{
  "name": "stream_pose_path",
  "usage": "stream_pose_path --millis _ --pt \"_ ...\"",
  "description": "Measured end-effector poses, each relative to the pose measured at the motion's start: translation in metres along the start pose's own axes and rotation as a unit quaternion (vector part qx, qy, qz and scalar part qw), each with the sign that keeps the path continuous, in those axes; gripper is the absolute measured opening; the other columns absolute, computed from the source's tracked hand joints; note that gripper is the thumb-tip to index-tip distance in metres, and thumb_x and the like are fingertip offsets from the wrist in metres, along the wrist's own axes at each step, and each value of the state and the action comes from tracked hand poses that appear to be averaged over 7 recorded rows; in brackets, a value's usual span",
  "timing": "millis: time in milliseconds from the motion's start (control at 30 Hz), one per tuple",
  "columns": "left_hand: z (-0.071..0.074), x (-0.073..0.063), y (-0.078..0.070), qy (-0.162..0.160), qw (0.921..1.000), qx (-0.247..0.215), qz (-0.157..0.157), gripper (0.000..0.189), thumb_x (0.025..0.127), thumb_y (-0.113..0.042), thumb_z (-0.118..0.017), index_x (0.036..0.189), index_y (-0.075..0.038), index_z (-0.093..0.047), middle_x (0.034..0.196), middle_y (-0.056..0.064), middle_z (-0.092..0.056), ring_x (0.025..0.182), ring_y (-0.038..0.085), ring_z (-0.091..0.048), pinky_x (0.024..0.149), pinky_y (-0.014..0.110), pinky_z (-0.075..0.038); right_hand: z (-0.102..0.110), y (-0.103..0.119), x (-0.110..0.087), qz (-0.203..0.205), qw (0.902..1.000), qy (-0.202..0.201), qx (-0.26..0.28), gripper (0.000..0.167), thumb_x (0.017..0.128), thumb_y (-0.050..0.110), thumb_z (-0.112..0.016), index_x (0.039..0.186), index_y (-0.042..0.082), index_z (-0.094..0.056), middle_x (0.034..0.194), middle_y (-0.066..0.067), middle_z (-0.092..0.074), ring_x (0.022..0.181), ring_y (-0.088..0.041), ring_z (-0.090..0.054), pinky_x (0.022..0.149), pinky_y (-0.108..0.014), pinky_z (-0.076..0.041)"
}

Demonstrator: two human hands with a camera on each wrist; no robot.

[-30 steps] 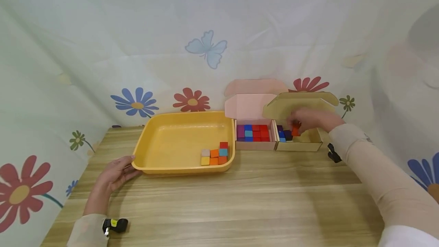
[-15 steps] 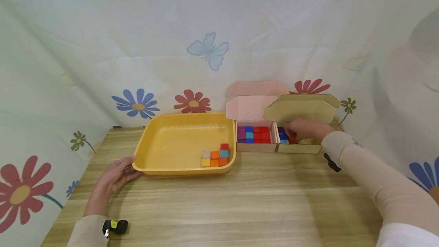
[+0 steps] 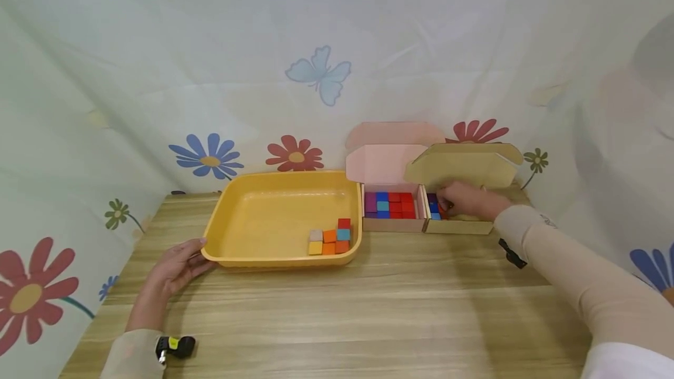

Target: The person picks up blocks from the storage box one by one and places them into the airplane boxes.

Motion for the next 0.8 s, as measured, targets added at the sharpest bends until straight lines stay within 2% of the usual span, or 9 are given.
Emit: stream_pose_path --millis 133,233,333,433,533,633,733,800 --pt "0.001 0.0 0.001 0.003 1.0 0.004 0.001 0.055 0.102 -0.026 -0.066 0.145 0.005 -0.051 0.112 0.001 -0.072 0.104 0.016 -0.07 0.096 0.042 -0.057 0.019 0.004 0.01 -0.001 0.9996 0.03 0.003 0.026 0.079 0.004 -0.087 0.074 0.016 -0.064 0.072 0.01 -0.055 0.069 -0.008 -0.047 0.061 -0.024 -0.046" --pt "0.0 0.0 0.0 0.006 0.9999 0.009 0.001 0.064 0.102 -0.027 -0.066 0.149 0.008 -0.042 0.115 0.002 -0.071 0.106 0.016 -0.07 0.097 0.042 -0.057 0.04 0.018 0.02 0.022 0.9994 0.023 -0.015 0.028 0.08 0.001 -0.082 0.069 0.018 -0.063 0.066 0.013 -0.049 0.063 -0.005 -0.043 0.057 -0.022 -0.041" --pt "0.0 0.0 0.0 0.003 1.0 0.006 0.003 0.065 0.101 -0.028 -0.067 0.149 0.008 -0.043 0.116 0.002 -0.072 0.106 0.016 -0.07 0.097 0.042 -0.057 0.056 0.041 0.034 0.057 0.9981 0.007 -0.024 0.024 0.082 0.004 -0.081 0.071 0.019 -0.065 0.066 0.013 -0.052 0.062 -0.004 -0.047 0.058 -0.023 -0.043" --pt "0.001 -0.001 0.0 0.005 1.0 0.006 0.006 0.063 0.101 -0.028 -0.067 0.149 0.006 -0.044 0.116 0.001 -0.072 0.107 0.016 -0.07 0.097 0.041 -0.057 0.062 0.066 0.05 0.065 0.9976 0.022 -0.011 0.017 0.087 0.009 -0.08 0.081 0.02 -0.068 0.075 0.012 -0.058 0.069 -0.008 -0.054 0.063 -0.024 -0.05" --pt "0.002 -0.001 0.0 -0.002 1.0 0.0 0.007 0.058 0.1 -0.027 -0.068 0.146 0.005 -0.049 0.114 0.001 -0.072 0.107 0.017 -0.07 0.095 0.042 -0.058 0.063 0.091 0.068 0.06 0.9966 0.056 0.012 0.01 0.09 0.011 -0.077 0.094 0.017 -0.071 0.083 0.01 -0.06 0.076 -0.012 -0.057 0.069 -0.024 -0.054" --pt "0.003 -0.001 0.0 0.004 0.9999 -0.005 0.009 0.053 0.101 -0.026 -0.067 0.144 0.003 -0.053 0.113 0.001 -0.073 0.107 0.017 -0.07 0.096 0.042 -0.057 0.065 0.117 0.085 0.088 0.9935 0.068 0.02 0.018 0.091 0.012 -0.077 0.109 0.011 -0.071 0.089 0.005 -0.062 0.08 -0.016 -0.059 0.072 -0.025 -0.056" --pt "0.002 0.0 0.0 0.008 0.9998 -0.014 0.008 0.047 0.101 -0.025 -0.067 0.14 0.001 -0.057 0.111 0.001 -0.073 0.106 0.017 -0.07 0.096 0.042 -0.058 0.066 0.139 0.104 0.127 0.9896 0.066 0.014 0.022 0.091 0.012 -0.078 0.112 0.007 -0.071 0.094 0.001 -0.066 0.083 -0.018 -0.061 0.075 -0.025 -0.058" --pt "0.002 0.001 -0.001 0.011 0.9997 -0.02 0.007 0.046 0.101 -0.024 -0.067 0.14 -0.001 -0.058 0.111 0.0 -0.073 0.105 0.016 -0.07 0.095 0.041 -0.058 0.066 0.153 0.119 0.139 0.9877 0.071 0.011 0.016 0.091 0.012 -0.078 0.105 0.008 -0.071 0.096 -0.002 -0.067 0.086 -0.02 -0.063 0.079 -0.026 -0.058"
Point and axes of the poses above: each hand's wrist, its own x-axis towards the middle knuckle, its own z-axis out of the back of the hand, y = z × x, the point moved 2 cm from there along x, towards the middle knuckle
